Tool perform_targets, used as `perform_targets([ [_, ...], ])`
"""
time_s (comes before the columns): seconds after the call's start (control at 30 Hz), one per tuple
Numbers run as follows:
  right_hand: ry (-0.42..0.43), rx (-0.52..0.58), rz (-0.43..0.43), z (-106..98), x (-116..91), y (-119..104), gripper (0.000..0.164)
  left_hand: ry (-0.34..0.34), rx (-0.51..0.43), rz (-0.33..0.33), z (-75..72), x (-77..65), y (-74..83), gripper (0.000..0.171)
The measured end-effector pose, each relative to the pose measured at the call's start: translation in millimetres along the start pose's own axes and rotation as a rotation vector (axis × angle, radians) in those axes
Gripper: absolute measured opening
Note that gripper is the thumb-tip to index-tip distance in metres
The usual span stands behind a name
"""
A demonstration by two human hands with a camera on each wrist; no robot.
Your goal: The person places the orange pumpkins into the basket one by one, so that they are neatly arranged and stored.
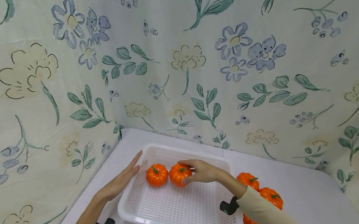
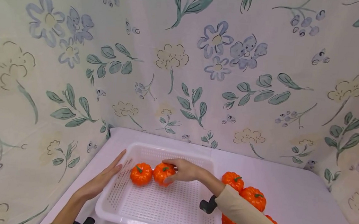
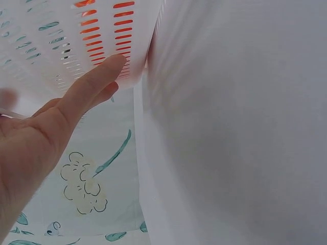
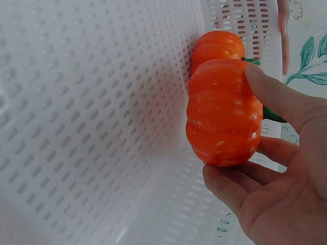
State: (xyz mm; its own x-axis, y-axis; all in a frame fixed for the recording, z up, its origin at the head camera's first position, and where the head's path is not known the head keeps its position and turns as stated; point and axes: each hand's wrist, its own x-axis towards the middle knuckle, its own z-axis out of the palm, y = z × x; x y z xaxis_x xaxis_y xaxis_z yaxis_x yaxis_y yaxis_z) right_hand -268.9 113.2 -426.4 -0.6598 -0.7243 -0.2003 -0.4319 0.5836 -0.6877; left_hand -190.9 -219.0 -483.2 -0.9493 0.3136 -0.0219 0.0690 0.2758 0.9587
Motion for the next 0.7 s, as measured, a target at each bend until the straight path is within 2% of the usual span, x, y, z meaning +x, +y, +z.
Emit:
perform_targets([
  [0.5, 0.01, -0.033, 0.048, 12.6, 1.9, 7.4, 0.07, 0.002, 0.004, 0.0, 1.5, 2.0, -1.1, 0.063],
  [0.7, 0.021, -0.049, 0.041, 17.3, 2.0, 11.2, 0.072, 0.005, 0.006, -0.013, 0.8, 2.0, -1.2, 0.062],
])
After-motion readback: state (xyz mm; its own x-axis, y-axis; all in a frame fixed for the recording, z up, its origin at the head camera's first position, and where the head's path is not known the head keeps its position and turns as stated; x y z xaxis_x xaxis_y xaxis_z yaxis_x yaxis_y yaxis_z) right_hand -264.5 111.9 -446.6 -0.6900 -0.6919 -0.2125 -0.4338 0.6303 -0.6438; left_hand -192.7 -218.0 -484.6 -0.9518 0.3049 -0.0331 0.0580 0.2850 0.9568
